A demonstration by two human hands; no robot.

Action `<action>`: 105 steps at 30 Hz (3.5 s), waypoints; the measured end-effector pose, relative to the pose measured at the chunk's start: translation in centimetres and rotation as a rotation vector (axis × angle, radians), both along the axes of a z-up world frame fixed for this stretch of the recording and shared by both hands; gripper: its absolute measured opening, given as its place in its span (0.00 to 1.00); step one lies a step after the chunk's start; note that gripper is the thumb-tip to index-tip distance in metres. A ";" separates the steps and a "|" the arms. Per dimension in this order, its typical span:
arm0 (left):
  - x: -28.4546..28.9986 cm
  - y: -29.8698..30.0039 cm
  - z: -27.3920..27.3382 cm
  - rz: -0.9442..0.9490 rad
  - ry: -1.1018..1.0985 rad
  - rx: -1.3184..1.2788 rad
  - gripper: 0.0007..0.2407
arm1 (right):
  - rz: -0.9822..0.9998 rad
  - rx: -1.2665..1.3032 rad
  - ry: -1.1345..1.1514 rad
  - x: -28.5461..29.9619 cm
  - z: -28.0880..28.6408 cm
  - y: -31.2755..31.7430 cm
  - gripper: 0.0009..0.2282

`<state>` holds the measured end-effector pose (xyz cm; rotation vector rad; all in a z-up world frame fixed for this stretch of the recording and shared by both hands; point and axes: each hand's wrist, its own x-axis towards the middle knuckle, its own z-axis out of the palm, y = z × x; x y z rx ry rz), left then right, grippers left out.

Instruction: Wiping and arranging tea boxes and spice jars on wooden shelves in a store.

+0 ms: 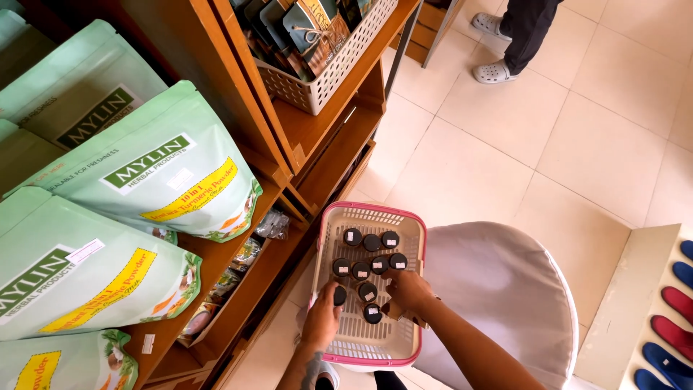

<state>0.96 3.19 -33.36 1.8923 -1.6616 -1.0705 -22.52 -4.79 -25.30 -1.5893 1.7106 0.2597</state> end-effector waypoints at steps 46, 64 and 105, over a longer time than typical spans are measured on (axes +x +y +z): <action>1.9 -12.0 10.1 -0.028 -0.107 -0.370 0.24 | -1.041 0.162 -1.349 -0.2 5.9 -3.5 0.14; -0.4 -9.8 29.4 0.250 0.861 -0.611 0.15 | -0.081 -0.610 -1.125 8.4 24.4 2.3 0.22; -1.1 -2.5 31.8 0.020 0.718 -0.745 0.25 | 0.086 -0.742 -1.033 10.8 36.0 5.1 0.31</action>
